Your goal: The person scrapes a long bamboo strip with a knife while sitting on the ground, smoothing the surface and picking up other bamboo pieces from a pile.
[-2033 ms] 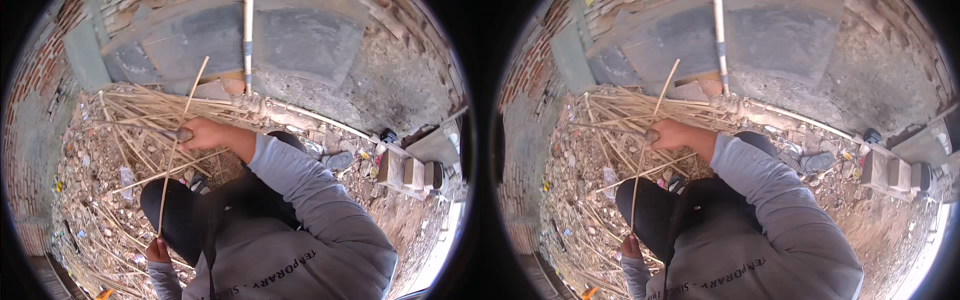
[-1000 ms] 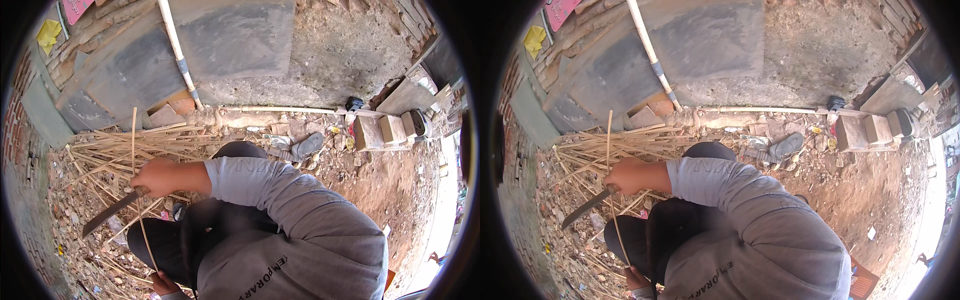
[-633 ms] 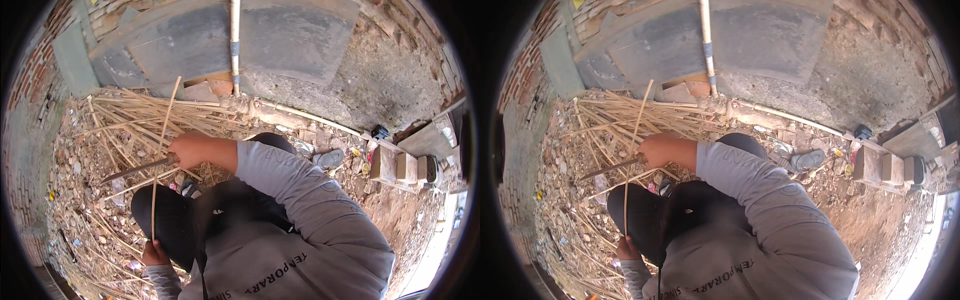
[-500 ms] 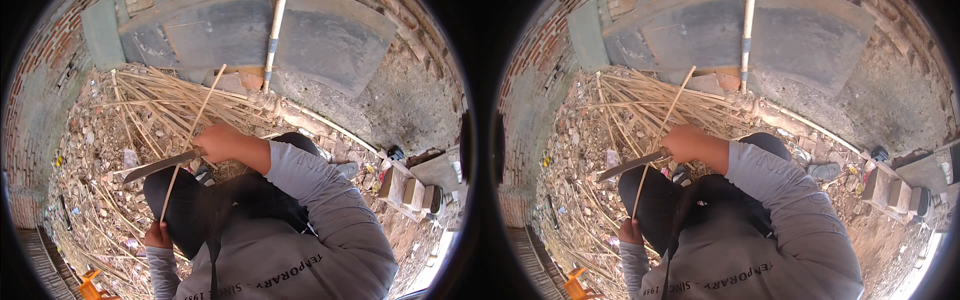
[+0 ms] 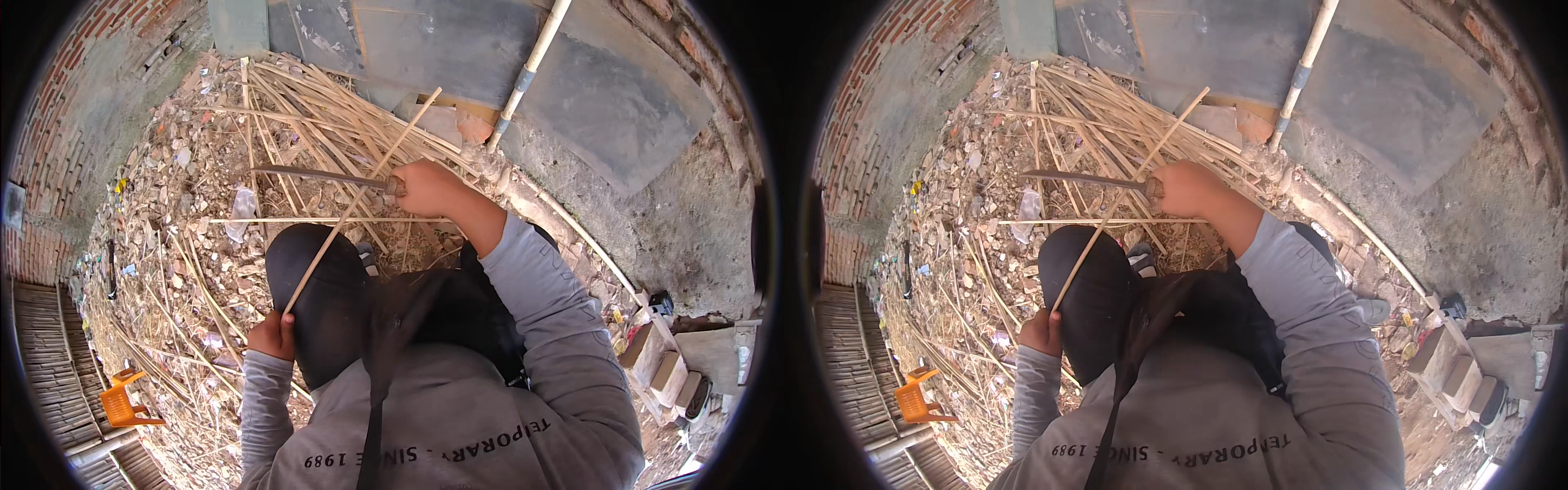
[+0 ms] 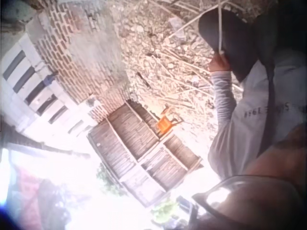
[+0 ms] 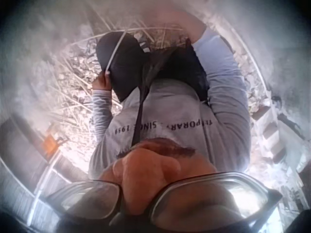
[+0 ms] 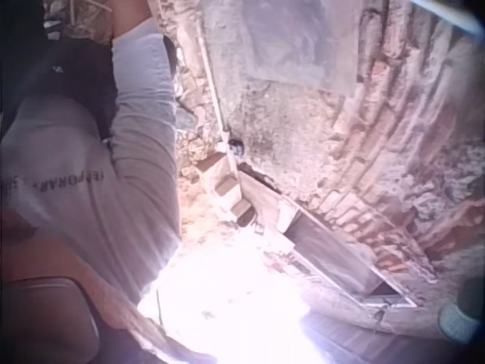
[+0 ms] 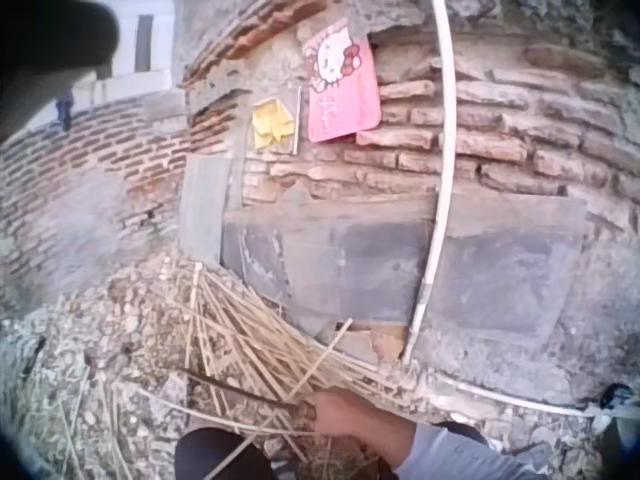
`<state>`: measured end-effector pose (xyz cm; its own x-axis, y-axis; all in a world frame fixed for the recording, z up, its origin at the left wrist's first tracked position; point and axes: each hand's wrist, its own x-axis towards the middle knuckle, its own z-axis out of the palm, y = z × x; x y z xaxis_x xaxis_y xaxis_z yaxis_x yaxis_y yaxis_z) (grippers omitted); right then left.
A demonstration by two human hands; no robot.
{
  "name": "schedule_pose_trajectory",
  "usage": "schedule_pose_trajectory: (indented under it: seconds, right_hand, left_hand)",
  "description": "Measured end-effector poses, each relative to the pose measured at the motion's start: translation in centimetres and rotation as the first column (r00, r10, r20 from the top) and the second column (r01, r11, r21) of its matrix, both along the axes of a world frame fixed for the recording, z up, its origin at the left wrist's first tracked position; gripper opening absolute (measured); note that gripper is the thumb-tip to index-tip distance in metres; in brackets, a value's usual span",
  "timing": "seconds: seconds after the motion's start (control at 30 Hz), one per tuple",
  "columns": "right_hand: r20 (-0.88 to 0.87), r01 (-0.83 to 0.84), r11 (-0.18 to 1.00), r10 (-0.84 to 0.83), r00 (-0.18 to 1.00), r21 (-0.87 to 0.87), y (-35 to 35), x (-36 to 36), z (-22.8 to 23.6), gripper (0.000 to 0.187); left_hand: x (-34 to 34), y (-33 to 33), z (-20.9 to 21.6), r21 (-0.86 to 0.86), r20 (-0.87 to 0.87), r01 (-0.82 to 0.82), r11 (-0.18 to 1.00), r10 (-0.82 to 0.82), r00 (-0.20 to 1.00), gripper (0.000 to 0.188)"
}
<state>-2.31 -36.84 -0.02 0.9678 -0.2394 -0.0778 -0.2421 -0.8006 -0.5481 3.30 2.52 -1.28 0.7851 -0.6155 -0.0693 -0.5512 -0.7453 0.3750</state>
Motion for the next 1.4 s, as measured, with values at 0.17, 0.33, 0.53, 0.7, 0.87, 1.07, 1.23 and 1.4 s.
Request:
schedule_pose_trajectory:
  seconds: [0.17,0.33,0.53,0.7,0.87,1.07,1.23,1.4]
  right_hand:
    - [-0.001,-0.07,0.987,0.07,0.998,-0.145,1.7,-0.2,0.8,0.027]
    - [-0.016,-0.002,1.0,0.002,1.0,0.008,0.9,1.1,-0.8,0.028]
    - [-0.048,-0.078,0.988,0.072,0.996,-0.135,2.7,0.2,0.8,0.02]
    - [0.038,0.075,0.996,-0.077,0.996,0.052,-0.8,0.8,-1.3,0.026]
    - [-0.054,-0.091,0.995,0.089,0.995,-0.046,1.2,0.6,0.4,0.033]
    - [0.044,0.122,0.986,-0.127,0.991,0.112,-2.0,1.1,-2.4,0.022]
    - [-0.047,-0.11,0.992,0.107,0.993,-0.065,1.4,0.5,-0.6,0.031]
    - [0.038,0.042,0.986,-0.049,0.998,0.162,-1.3,1.4,-2.5,0.031]
  left_hand:
    - [0.5,0.7,0.1,-0.039,-0.041,0.009,0.999,-0.011,0.999,0.045]
    - [0.1,0.0,-0.2,-0.039,-0.01,-0.01,0.999,0.01,1.0,0.046]
    - [0.1,0.5,0.1,-0.073,-0.024,-0.017,0.997,0.015,1.0,0.046]
    - [0.4,-0.4,0.9,-0.002,-0.1,-0.025,1.0,0.024,0.995,0.046]
    - [0.7,0.7,0.6,-0.039,-0.115,-0.009,0.999,0.004,0.993,0.049]
    - [1.0,0.1,1.3,-0.032,-0.174,0.005,0.999,-0.01,0.985,0.05]
    - [0.9,0.4,1.7,-0.007,-0.184,0.0,1.0,-0.001,0.983,0.051]
    - [0.9,-0.3,2.5,-0.041,-0.327,-0.067,0.997,0.05,0.944,0.051]
